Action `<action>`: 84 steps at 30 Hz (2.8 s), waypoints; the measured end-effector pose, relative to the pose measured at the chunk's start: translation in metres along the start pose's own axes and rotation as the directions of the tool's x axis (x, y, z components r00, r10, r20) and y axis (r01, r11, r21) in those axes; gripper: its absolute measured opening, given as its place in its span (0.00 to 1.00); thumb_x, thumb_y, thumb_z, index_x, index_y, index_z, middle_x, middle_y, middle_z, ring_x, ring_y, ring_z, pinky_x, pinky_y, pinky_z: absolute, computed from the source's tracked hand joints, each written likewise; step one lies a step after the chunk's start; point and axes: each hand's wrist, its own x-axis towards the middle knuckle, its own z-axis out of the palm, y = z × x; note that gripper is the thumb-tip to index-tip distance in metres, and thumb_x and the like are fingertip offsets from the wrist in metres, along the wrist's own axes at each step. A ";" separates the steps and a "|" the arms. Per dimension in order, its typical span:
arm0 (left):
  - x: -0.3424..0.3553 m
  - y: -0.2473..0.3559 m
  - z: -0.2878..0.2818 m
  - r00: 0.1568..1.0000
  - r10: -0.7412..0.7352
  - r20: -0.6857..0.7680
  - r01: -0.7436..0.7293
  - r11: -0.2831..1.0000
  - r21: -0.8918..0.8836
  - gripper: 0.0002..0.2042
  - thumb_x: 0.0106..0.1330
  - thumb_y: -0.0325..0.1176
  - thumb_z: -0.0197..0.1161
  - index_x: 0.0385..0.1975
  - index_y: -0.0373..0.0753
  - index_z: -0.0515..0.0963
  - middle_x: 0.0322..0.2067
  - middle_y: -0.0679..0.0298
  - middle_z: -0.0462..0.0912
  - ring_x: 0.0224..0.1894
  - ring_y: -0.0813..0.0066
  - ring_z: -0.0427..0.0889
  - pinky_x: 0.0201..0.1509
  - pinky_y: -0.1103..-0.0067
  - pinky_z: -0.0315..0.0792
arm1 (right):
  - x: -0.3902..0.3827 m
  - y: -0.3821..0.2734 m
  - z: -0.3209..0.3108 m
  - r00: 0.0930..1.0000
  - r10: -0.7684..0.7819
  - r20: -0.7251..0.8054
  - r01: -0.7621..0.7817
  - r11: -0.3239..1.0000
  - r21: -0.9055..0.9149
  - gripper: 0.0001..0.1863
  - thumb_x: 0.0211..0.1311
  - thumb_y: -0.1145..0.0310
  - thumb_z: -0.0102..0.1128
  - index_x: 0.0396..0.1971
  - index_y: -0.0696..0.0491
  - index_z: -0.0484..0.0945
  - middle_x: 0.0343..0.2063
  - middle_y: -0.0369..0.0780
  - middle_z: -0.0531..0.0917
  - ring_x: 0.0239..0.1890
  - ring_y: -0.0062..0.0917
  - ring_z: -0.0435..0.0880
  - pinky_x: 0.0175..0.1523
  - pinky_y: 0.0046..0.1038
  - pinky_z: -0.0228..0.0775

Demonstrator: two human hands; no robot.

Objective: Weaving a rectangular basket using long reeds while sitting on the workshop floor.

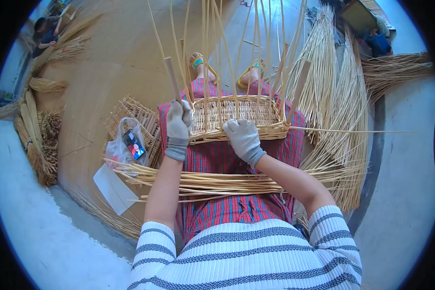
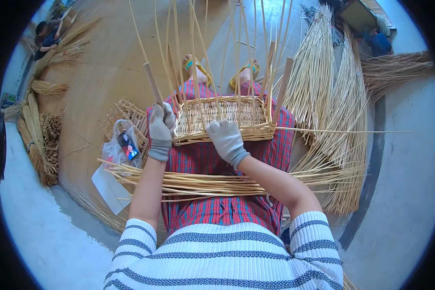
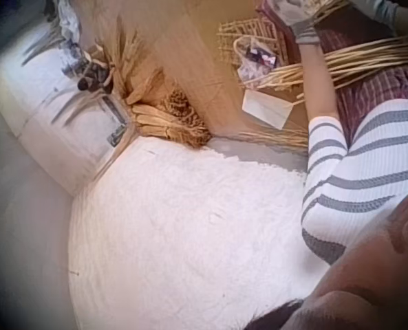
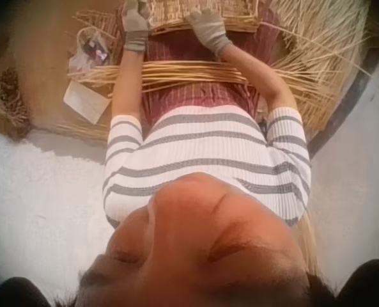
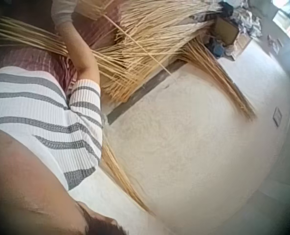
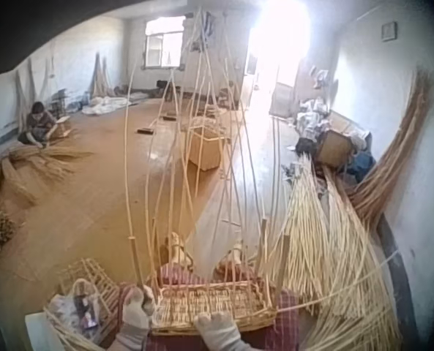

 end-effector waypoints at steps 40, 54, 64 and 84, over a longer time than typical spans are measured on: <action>0.006 0.037 0.033 0.662 0.153 0.733 -0.633 -0.409 0.657 0.18 0.56 0.33 0.68 0.49 0.52 0.80 0.22 0.69 0.79 0.32 0.70 0.81 0.65 0.64 0.69 | 0.003 -0.015 -0.003 0.997 0.072 0.034 -0.074 0.996 0.051 0.07 0.59 0.70 0.55 0.37 0.50 0.73 0.28 0.36 0.80 0.35 0.27 0.83 0.37 0.31 0.76; 0.011 0.019 0.011 0.837 -0.169 0.521 -0.513 0.091 0.853 0.27 0.55 0.30 0.69 0.57 0.49 0.74 0.33 0.55 0.84 0.43 0.61 0.84 0.69 0.67 0.64 | -0.069 -0.002 -0.062 0.690 -0.131 0.711 -0.221 0.898 0.380 0.18 0.65 0.52 0.55 0.37 0.51 0.83 0.35 0.43 0.84 0.43 0.38 0.83 0.49 0.39 0.75; -0.001 0.027 0.033 0.681 -0.417 0.602 -0.731 -0.327 0.600 0.28 0.58 0.27 0.61 0.62 0.52 0.71 0.49 0.48 0.82 0.61 0.48 0.74 0.68 0.65 0.64 | -0.078 0.002 -0.071 0.872 -0.047 0.488 -0.242 0.825 0.511 0.11 0.62 0.59 0.58 0.33 0.50 0.81 0.32 0.43 0.83 0.38 0.39 0.84 0.44 0.40 0.77; 0.022 0.041 0.038 0.585 -0.390 0.712 -0.792 -0.084 0.605 0.24 0.55 0.24 0.58 0.55 0.48 0.78 0.40 0.51 0.84 0.47 0.52 0.82 0.54 0.64 0.75 | -0.080 0.048 -0.079 0.644 0.748 0.163 -0.066 -0.158 0.985 0.07 0.67 0.72 0.62 0.42 0.55 0.76 0.34 0.39 0.84 0.34 0.23 0.86 0.42 0.27 0.82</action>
